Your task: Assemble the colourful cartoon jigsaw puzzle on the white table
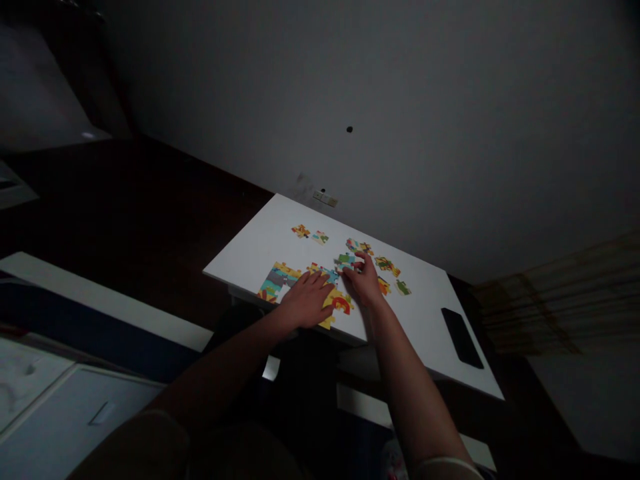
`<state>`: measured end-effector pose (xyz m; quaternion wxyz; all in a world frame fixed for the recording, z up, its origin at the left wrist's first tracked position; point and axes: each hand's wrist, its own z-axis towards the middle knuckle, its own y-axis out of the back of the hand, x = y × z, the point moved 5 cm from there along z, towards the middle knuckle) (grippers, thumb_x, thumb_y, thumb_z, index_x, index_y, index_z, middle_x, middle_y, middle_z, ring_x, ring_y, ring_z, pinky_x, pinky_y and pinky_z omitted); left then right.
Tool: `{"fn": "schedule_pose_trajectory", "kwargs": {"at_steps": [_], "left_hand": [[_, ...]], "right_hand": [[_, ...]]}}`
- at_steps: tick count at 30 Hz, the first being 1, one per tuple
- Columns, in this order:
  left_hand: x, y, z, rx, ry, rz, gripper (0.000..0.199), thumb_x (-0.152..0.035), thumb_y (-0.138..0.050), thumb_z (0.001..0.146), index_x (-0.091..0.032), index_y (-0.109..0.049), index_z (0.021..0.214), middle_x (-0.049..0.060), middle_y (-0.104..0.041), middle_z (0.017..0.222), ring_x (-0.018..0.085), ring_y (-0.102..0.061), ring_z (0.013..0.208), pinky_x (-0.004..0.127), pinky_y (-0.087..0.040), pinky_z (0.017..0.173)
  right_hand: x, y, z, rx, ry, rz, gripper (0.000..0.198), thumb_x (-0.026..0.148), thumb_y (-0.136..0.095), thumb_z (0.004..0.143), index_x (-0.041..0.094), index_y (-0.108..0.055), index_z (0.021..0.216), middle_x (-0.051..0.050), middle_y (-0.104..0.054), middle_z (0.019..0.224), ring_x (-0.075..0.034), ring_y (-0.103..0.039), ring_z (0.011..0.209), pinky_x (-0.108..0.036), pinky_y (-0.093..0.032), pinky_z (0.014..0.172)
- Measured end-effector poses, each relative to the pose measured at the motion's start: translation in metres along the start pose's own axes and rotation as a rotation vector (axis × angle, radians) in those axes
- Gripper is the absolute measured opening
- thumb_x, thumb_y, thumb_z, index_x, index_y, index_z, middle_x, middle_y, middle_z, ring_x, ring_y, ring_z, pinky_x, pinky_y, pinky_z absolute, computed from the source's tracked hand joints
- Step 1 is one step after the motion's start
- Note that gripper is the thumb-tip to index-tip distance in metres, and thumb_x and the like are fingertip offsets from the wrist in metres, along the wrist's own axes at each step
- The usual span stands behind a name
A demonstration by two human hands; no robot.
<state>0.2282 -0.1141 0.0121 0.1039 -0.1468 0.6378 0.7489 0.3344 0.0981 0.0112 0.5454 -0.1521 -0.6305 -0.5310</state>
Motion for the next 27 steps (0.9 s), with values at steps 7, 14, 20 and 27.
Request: {"fn": "schedule_pose_trajectory", "kwargs": {"at_steps": [7,14,20,27], "left_hand": [[-0.002,0.004,0.0,0.009,0.01,0.009,0.066,-0.058,-0.059,0.118,-0.024,-0.061,0.174,0.016,-0.053,0.189,0.039,-0.042,0.18,0.059,-0.027,0.149],[-0.001,0.003,0.0,0.022,0.012,0.017,0.068,-0.059,-0.057,0.12,-0.022,-0.06,0.176,0.017,-0.053,0.189,0.04,-0.041,0.18,0.059,-0.029,0.149],[-0.002,0.006,0.0,0.036,0.028,0.012,0.067,-0.058,-0.059,0.119,-0.023,-0.06,0.176,0.016,-0.053,0.189,0.039,-0.042,0.18,0.057,-0.027,0.15],[-0.002,0.005,0.0,0.031,0.022,0.022,0.067,-0.059,-0.056,0.12,-0.023,-0.06,0.177,0.015,-0.052,0.19,0.04,-0.042,0.179,0.059,-0.029,0.149]], "right_hand": [[0.01,0.002,-0.015,0.105,-0.056,0.188,0.07,0.055,-0.08,0.082,0.029,-0.08,0.147,-0.006,-0.078,0.11,-0.027,-0.076,0.091,-0.045,-0.07,0.081],[0.013,0.018,-0.016,0.053,-0.049,0.113,0.06,0.065,-0.086,0.085,0.022,-0.09,0.127,-0.005,-0.08,0.084,-0.026,-0.07,0.076,-0.04,-0.06,0.072],[0.009,0.022,-0.015,0.047,-0.064,0.147,0.055,0.062,-0.082,0.077,0.021,-0.092,0.113,-0.008,-0.085,0.088,-0.028,-0.074,0.079,-0.042,-0.059,0.079],[0.012,0.018,-0.018,0.082,-0.1,0.176,0.045,0.057,-0.079,0.073,0.024,-0.089,0.102,-0.005,-0.08,0.077,-0.026,-0.072,0.074,-0.039,-0.054,0.073]]}}
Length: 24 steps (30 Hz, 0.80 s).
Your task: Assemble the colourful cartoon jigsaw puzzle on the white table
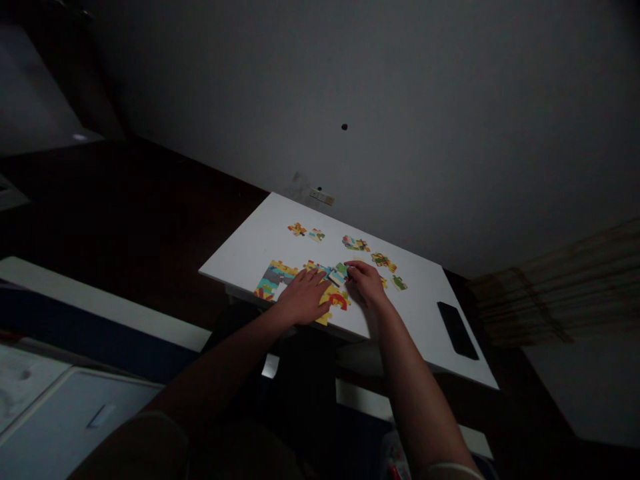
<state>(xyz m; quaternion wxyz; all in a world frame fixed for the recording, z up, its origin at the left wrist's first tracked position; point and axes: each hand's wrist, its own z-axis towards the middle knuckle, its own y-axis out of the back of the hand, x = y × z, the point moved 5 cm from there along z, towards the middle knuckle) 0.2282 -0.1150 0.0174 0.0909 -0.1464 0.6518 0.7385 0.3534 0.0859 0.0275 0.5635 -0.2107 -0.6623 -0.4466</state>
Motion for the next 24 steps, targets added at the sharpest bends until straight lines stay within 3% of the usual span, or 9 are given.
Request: {"fn": "schedule_pose_trajectory", "kwargs": {"at_steps": [5,11,16,24], "left_hand": [[-0.0011,0.0023,-0.0002,0.0,0.004,-0.008,0.068,-0.059,-0.057,0.119,-0.024,-0.059,0.177,0.015,-0.052,0.19,0.04,-0.042,0.18,0.06,-0.03,0.148],[-0.0019,0.0036,-0.0006,0.013,-0.001,-0.005,0.069,-0.058,-0.057,0.12,-0.02,-0.059,0.178,0.017,-0.051,0.191,0.041,-0.041,0.181,0.059,-0.028,0.15],[-0.0011,0.0024,-0.0001,0.01,-0.002,0.006,0.068,-0.059,-0.056,0.121,-0.02,-0.06,0.177,0.017,-0.053,0.189,0.041,-0.043,0.179,0.059,-0.028,0.15],[0.0019,-0.0034,0.0012,-0.017,-0.012,-0.012,0.068,-0.06,-0.054,0.121,-0.022,-0.059,0.177,0.016,-0.054,0.189,0.039,-0.043,0.179,0.058,-0.026,0.15]], "right_hand": [[0.0003,-0.0036,-0.0037,0.019,-0.019,0.0,0.043,0.056,-0.082,0.075,0.023,-0.087,0.103,-0.003,-0.077,0.072,-0.023,-0.067,0.067,-0.035,-0.048,0.065],[0.0033,-0.0039,-0.0026,0.048,0.005,0.007,0.042,0.056,-0.086,0.074,0.024,-0.086,0.101,-0.003,-0.079,0.074,-0.025,-0.073,0.073,-0.037,-0.054,0.071],[0.0018,-0.0016,-0.0025,0.071,0.018,-0.008,0.048,0.054,-0.087,0.076,0.025,-0.088,0.114,-0.002,-0.079,0.073,-0.027,-0.075,0.073,-0.037,-0.055,0.069],[-0.0015,-0.0028,-0.0022,0.094,0.033,0.001,0.037,0.054,-0.089,0.072,0.026,-0.083,0.095,-0.003,-0.08,0.076,-0.024,-0.072,0.072,-0.036,-0.054,0.069]]}}
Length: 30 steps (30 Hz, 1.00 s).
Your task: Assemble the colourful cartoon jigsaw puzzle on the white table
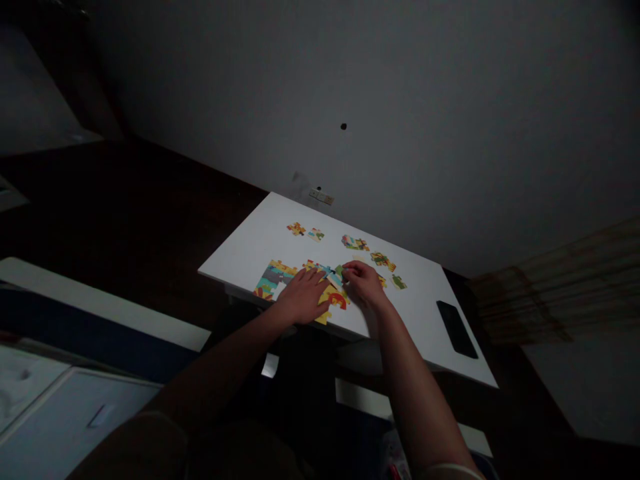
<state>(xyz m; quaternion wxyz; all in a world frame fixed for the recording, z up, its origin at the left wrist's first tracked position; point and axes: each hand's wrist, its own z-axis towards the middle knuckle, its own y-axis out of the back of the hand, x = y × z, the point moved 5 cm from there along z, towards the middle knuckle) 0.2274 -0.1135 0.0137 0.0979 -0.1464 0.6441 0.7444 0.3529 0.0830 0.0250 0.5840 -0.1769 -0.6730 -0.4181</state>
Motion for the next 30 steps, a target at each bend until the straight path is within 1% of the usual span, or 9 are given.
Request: {"fn": "schedule_pose_trajectory", "kwargs": {"at_steps": [4,6,10,13,16,19,22,26,30], "left_hand": [[0.001,-0.001,0.0,0.003,0.001,-0.009,0.068,-0.059,-0.054,0.12,-0.022,-0.059,0.176,0.017,-0.054,0.189,0.04,-0.041,0.18,0.058,-0.027,0.149],[0.001,0.0,-0.001,-0.003,0.001,-0.019,0.066,-0.059,-0.055,0.119,-0.023,-0.061,0.174,0.016,-0.054,0.189,0.04,-0.041,0.18,0.059,-0.027,0.149],[0.001,0.001,0.0,0.008,0.002,-0.017,0.067,-0.06,-0.055,0.118,-0.023,-0.061,0.174,0.016,-0.052,0.19,0.04,-0.041,0.18,0.06,-0.026,0.149],[0.0,0.002,0.0,0.018,0.001,-0.007,0.069,-0.06,-0.052,0.119,-0.022,-0.059,0.176,0.017,-0.052,0.19,0.041,-0.042,0.18,0.06,-0.027,0.149],[-0.001,0.003,-0.001,0.014,0.001,0.001,0.068,-0.057,-0.054,0.119,-0.021,-0.06,0.176,0.017,-0.053,0.189,0.04,-0.043,0.179,0.059,-0.028,0.149],[-0.001,0.003,-0.001,0.002,-0.002,0.01,0.066,-0.056,-0.056,0.118,-0.023,-0.062,0.174,0.016,-0.053,0.189,0.04,-0.044,0.179,0.059,-0.029,0.149],[0.0,0.003,-0.001,-0.004,-0.006,0.008,0.065,-0.056,-0.057,0.118,-0.023,-0.062,0.174,0.016,-0.053,0.189,0.04,-0.044,0.178,0.061,-0.03,0.148],[0.0,0.004,0.0,0.003,0.001,-0.014,0.066,-0.055,-0.057,0.118,-0.022,-0.061,0.175,0.017,-0.053,0.189,0.041,-0.043,0.179,0.062,-0.029,0.149],[0.0,0.005,0.001,0.016,0.005,-0.013,0.067,-0.056,-0.059,0.117,-0.024,-0.06,0.176,0.015,-0.053,0.19,0.04,-0.044,0.179,0.061,-0.029,0.149]], "right_hand": [[0.001,0.004,-0.007,0.001,0.006,-0.029,0.034,0.05,-0.094,0.068,0.027,-0.075,0.083,0.002,-0.07,0.068,-0.018,-0.059,0.063,-0.032,-0.045,0.061],[0.002,0.006,-0.014,0.009,0.009,-0.019,0.035,0.046,-0.094,0.067,0.027,-0.075,0.089,0.004,-0.067,0.067,-0.017,-0.057,0.062,-0.031,-0.045,0.06],[0.002,0.003,-0.034,-0.072,0.007,0.073,0.051,0.041,-0.09,0.065,0.027,-0.081,0.112,0.003,-0.072,0.082,-0.018,-0.061,0.066,-0.033,-0.052,0.064],[-0.003,-0.007,-0.048,-0.191,-0.032,0.178,0.043,0.044,-0.089,0.066,0.028,-0.077,0.104,-0.001,-0.077,0.095,-0.02,-0.067,0.072,-0.036,-0.059,0.069],[-0.006,-0.018,-0.058,-0.246,-0.062,0.26,0.04,0.054,-0.089,0.071,0.029,-0.07,0.097,-0.001,-0.075,0.086,-0.021,-0.068,0.071,-0.038,-0.06,0.07],[-0.007,-0.023,-0.061,-0.278,-0.05,0.238,0.043,0.062,-0.088,0.073,0.03,-0.068,0.094,-0.001,-0.072,0.078,-0.022,-0.067,0.07,-0.038,-0.058,0.07],[-0.008,-0.023,-0.061,-0.29,-0.049,0.217,0.046,0.068,-0.087,0.074,0.03,-0.068,0.092,-0.002,-0.073,0.078,-0.023,-0.067,0.071,-0.038,-0.057,0.07],[-0.012,-0.02,-0.062,-0.304,-0.044,0.205,0.047,0.068,-0.088,0.075,0.03,-0.068,0.092,-0.002,-0.073,0.077,-0.023,-0.066,0.071,-0.038,-0.056,0.07],[-0.017,-0.016,-0.063,-0.336,-0.025,0.21,0.046,0.064,-0.088,0.077,0.029,-0.068,0.1,0.0,-0.073,0.078,-0.022,-0.066,0.07,-0.039,-0.058,0.073]]}}
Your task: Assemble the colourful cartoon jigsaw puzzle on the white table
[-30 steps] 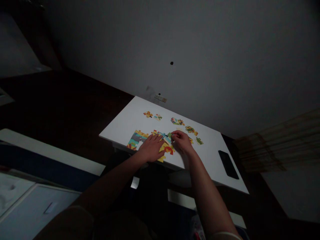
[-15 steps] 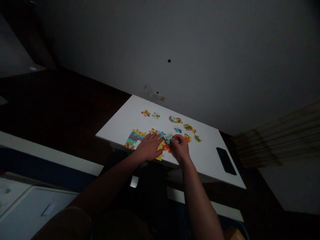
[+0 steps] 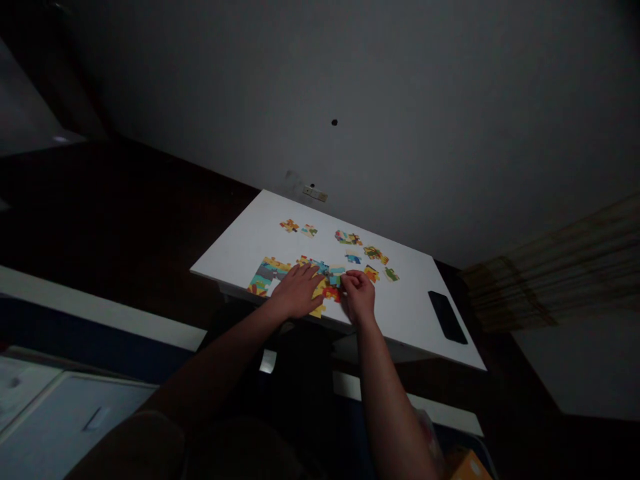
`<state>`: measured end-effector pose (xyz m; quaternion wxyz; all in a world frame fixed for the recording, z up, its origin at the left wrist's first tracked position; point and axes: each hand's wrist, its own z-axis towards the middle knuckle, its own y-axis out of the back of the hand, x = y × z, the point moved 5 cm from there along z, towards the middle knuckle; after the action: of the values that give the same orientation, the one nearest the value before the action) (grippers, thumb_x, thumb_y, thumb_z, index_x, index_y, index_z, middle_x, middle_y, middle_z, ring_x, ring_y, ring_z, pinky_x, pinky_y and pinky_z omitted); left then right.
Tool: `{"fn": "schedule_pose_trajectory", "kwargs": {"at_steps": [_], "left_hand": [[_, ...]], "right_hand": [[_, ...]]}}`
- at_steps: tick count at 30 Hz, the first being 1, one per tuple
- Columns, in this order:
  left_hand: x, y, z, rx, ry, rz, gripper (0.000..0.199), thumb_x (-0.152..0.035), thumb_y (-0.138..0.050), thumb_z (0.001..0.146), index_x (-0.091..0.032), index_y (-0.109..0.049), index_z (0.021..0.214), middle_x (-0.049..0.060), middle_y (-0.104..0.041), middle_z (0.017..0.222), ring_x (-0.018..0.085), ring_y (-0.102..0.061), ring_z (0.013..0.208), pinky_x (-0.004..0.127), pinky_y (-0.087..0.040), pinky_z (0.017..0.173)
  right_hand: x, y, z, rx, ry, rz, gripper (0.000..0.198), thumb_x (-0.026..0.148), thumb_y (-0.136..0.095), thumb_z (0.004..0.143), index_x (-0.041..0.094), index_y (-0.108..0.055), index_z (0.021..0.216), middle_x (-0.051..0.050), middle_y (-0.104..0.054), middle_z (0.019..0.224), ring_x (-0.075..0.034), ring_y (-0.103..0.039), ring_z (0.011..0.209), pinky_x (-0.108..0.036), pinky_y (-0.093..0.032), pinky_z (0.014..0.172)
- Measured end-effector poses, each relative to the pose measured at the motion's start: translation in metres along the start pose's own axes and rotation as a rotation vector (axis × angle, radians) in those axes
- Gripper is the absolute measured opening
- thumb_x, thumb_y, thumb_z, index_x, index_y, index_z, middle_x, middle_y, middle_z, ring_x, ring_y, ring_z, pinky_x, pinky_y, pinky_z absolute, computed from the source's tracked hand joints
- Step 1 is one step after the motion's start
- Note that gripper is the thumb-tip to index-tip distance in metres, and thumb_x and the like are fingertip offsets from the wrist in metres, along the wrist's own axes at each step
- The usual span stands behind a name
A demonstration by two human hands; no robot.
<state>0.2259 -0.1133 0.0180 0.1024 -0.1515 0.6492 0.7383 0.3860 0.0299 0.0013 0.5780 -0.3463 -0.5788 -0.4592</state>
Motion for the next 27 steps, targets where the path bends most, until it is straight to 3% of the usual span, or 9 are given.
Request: {"fn": "schedule_pose_trajectory", "kwargs": {"at_steps": [4,9,19,22,24,27], "left_hand": [[-0.001,0.001,0.0,0.004,0.0,0.016,0.066,-0.056,-0.057,0.119,-0.022,-0.061,0.175,0.016,-0.053,0.189,0.04,-0.044,0.179,0.06,-0.029,0.149],[-0.001,0.0,0.0,-0.012,-0.002,0.023,0.065,-0.056,-0.058,0.118,-0.022,-0.063,0.173,0.016,-0.055,0.188,0.04,-0.046,0.178,0.061,-0.031,0.148],[0.002,-0.003,0.0,-0.024,-0.01,-0.01,0.066,-0.057,-0.056,0.118,-0.024,-0.061,0.175,0.016,-0.054,0.189,0.04,-0.043,0.179,0.061,-0.029,0.149],[0.002,-0.003,0.0,-0.024,-0.009,-0.006,0.065,-0.057,-0.057,0.118,-0.025,-0.062,0.174,0.015,-0.054,0.189,0.039,-0.044,0.179,0.061,-0.029,0.149],[0.002,-0.003,0.0,-0.016,-0.011,0.004,0.064,-0.055,-0.058,0.117,-0.023,-0.064,0.173,0.016,-0.054,0.189,0.04,-0.044,0.178,0.06,-0.03,0.149],[0.003,-0.003,0.0,-0.007,-0.014,0.0,0.065,-0.055,-0.058,0.117,-0.021,-0.064,0.172,0.018,-0.053,0.189,0.041,-0.045,0.178,0.06,-0.029,0.149]], "right_hand": [[-0.003,0.002,0.001,-0.006,0.022,0.012,0.048,0.062,-0.087,0.08,0.029,-0.069,0.109,0.001,-0.074,0.081,-0.022,-0.069,0.072,-0.04,-0.061,0.077],[-0.003,0.007,0.001,-0.071,0.094,0.015,0.051,0.055,-0.089,0.078,0.027,-0.073,0.118,-0.005,-0.082,0.101,-0.026,-0.08,0.097,-0.044,-0.066,0.093],[-0.001,0.005,-0.002,-0.123,0.14,-0.064,0.05,0.054,-0.081,0.083,0.027,-0.073,0.125,-0.005,-0.076,0.1,-0.025,-0.074,0.09,-0.041,-0.065,0.086],[-0.001,0.021,-0.002,-0.288,0.171,-0.074,0.05,0.057,-0.08,0.084,0.026,-0.072,0.123,-0.008,-0.076,0.106,-0.027,-0.075,0.096,-0.044,-0.066,0.093],[-0.003,0.043,-0.003,-0.433,0.181,-0.077,0.051,0.059,-0.078,0.086,0.027,-0.07,0.125,-0.01,-0.078,0.113,-0.028,-0.076,0.102,-0.047,-0.066,0.098],[-0.009,0.08,-0.001,-0.523,0.152,-0.095,0.053,0.059,-0.08,0.086,0.03,-0.069,0.129,-0.011,-0.081,0.116,-0.031,-0.076,0.102,-0.05,-0.067,0.095]]}}
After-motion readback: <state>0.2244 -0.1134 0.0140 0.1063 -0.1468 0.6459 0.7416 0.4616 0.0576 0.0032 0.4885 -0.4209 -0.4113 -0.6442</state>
